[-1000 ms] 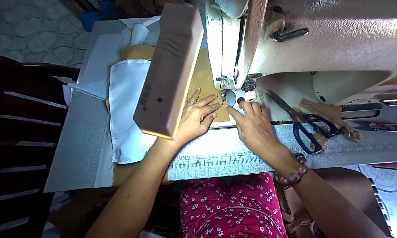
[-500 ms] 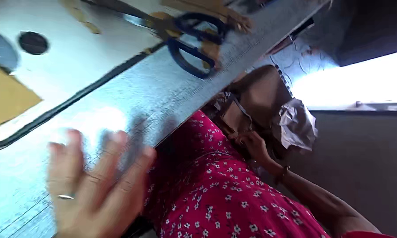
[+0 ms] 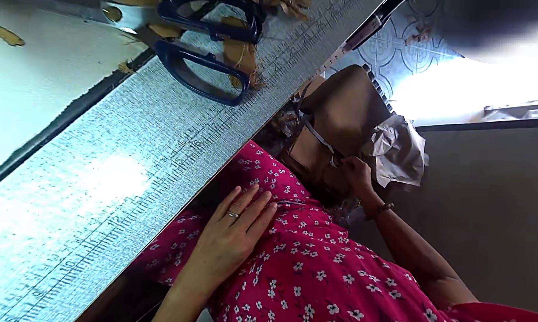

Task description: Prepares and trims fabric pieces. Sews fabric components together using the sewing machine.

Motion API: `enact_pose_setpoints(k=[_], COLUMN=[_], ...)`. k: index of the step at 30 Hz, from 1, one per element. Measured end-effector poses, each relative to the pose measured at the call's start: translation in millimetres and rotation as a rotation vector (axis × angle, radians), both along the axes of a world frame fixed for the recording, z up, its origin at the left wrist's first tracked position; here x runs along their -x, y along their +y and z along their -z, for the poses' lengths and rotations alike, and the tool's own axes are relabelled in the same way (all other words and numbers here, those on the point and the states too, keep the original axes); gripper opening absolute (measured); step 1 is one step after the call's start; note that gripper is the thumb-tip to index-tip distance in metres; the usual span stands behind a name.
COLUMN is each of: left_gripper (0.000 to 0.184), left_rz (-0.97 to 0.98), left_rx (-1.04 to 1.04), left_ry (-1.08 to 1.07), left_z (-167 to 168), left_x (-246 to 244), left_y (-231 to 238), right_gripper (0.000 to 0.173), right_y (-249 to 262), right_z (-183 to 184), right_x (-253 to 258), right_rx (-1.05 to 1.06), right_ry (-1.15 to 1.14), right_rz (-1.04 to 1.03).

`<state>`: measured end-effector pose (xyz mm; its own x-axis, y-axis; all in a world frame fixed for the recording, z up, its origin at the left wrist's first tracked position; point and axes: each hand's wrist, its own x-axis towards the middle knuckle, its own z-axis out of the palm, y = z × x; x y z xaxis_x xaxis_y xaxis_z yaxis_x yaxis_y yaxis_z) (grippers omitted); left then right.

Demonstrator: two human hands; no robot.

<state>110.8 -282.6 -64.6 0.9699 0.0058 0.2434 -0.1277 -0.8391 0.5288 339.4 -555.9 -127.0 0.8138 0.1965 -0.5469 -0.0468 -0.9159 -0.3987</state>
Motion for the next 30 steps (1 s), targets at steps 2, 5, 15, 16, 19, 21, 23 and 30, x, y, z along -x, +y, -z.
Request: enact_pose_setpoints(k=[2, 5, 15, 16, 19, 21, 23, 30], left_gripper=[0.03, 0.03, 0.028, 0.028, 0.036, 0.044, 0.04, 0.015], left_rz=[-0.018, -0.02, -0.109, -0.117, -0.122, -0.129, -0.151, -0.312], left_rx=[0.011, 0.023, 0.458, 0.533, 0.768, 0.897, 0.995, 0.959], left_ry=[0.025, 0.046, 0.168, 0.216, 0.409, 0.539, 0.598, 0.476], left_z=[4.3, 12.8, 23.9, 24.8, 21.7, 17.1, 15.8, 28.0], left_x=[4.8, 9.2, -17.3, -25.9, -54.9, -71.0, -80.9, -91.7], left_y=[1.5, 0.3, -20.7, -25.3, -35.6, -38.1, -40.3, -55.5], right_gripper=[0.022, 0.025, 0.011, 0.005, 0.013, 0.017, 0.019, 0.029], right_y=[-11.2, -19.9, 21.8, 34.1, 60.7, 71.6, 80.6, 93.0], right_z=[5.2, 20.5, -32.7, -41.9, -61.9, -65.1, -65.0, -58.1], right_x=[1.8, 10.1, 10.8, 11.7, 17.5, 22.5, 28.6, 48.0], right_rx=[0.064, 0.138, -0.333, -0.47, -0.7, -0.777, -0.783, -0.826], right_ry=[0.018, -0.038, 0.318, 0.416, 0.539, 0.509, 0.44, 0.271], right_rz=[-0.061, -0.175, 0.339, 0.514, 0.624, 0.551, 0.485, 0.461])
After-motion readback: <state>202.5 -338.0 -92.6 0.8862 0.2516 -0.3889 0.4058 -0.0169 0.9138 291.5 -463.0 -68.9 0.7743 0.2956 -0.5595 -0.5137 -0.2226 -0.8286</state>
